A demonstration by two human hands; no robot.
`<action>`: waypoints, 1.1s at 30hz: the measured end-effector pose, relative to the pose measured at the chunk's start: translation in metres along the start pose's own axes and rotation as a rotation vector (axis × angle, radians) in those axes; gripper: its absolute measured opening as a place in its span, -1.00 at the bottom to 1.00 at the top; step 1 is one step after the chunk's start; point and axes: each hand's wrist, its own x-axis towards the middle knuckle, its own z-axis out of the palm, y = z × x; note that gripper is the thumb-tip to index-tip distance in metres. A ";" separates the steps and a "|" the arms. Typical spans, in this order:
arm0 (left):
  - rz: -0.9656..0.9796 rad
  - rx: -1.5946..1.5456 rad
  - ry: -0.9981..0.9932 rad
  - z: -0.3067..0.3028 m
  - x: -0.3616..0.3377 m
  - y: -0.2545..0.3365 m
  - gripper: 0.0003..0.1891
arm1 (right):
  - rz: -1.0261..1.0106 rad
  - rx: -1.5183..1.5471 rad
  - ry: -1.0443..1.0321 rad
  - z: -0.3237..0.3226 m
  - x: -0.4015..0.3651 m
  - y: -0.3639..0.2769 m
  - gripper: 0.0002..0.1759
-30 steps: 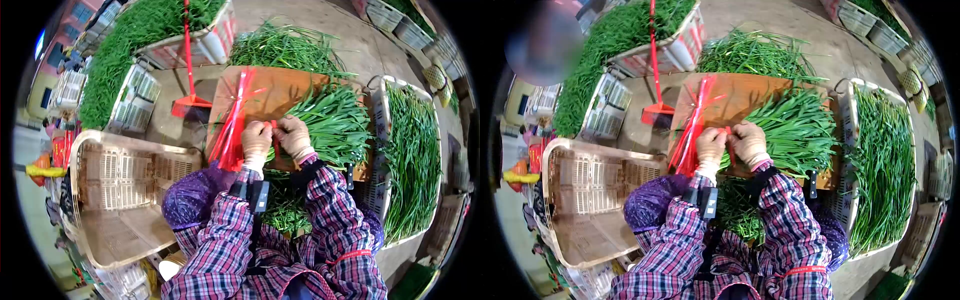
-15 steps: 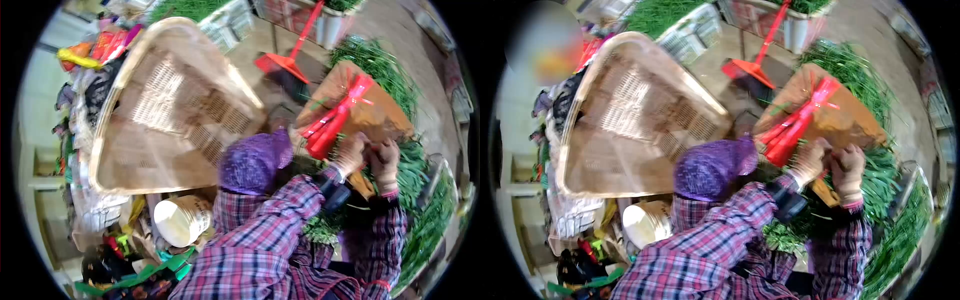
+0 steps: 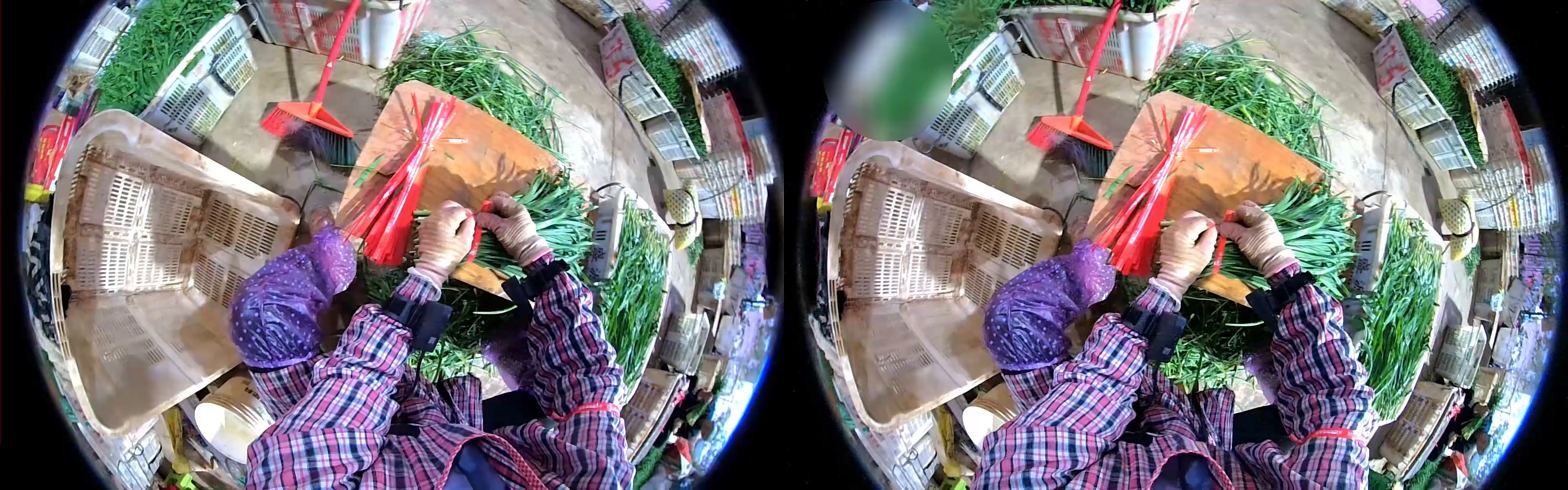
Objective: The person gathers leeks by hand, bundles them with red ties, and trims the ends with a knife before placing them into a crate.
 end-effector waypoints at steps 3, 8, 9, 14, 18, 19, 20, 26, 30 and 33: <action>-0.013 0.011 0.009 0.000 0.000 0.002 -0.93 | 0.038 0.023 0.011 -0.001 -0.003 -0.005 -0.80; 0.025 0.001 0.021 0.002 0.000 -0.007 -0.86 | 0.054 0.039 0.015 0.000 -0.001 -0.009 -0.80; 0.031 0.007 0.011 0.000 -0.001 -0.008 -0.85 | 0.034 -0.010 0.032 0.001 0.000 -0.011 -0.83; 0.108 0.005 0.011 0.001 -0.006 -0.007 -0.90 | -0.041 -0.099 -0.024 0.000 0.007 -0.017 -0.85; 0.170 -0.026 0.072 0.002 -0.008 -0.003 -0.91 | 0.027 -0.031 -0.042 0.003 0.012 0.006 -0.83; 0.165 -0.009 0.066 0.002 -0.007 0.000 -0.92 | 0.042 0.000 -0.062 0.001 0.015 0.009 -0.82; 0.163 0.010 0.058 0.003 -0.006 0.001 -0.87 | 0.042 0.002 -0.061 -0.003 0.018 0.005 -0.82; 0.277 0.287 -0.241 -0.002 0.013 0.004 -0.96 | 0.062 -0.393 -0.461 -0.022 0.048 -0.006 -0.79; 0.477 0.708 -0.692 -0.011 0.032 0.032 -0.87 | -0.032 -0.564 -0.583 -0.026 0.056 -0.016 -0.67; 0.658 0.855 -0.885 -0.012 0.040 0.042 -0.87 | -0.022 -0.503 -0.627 -0.022 0.067 0.006 -0.59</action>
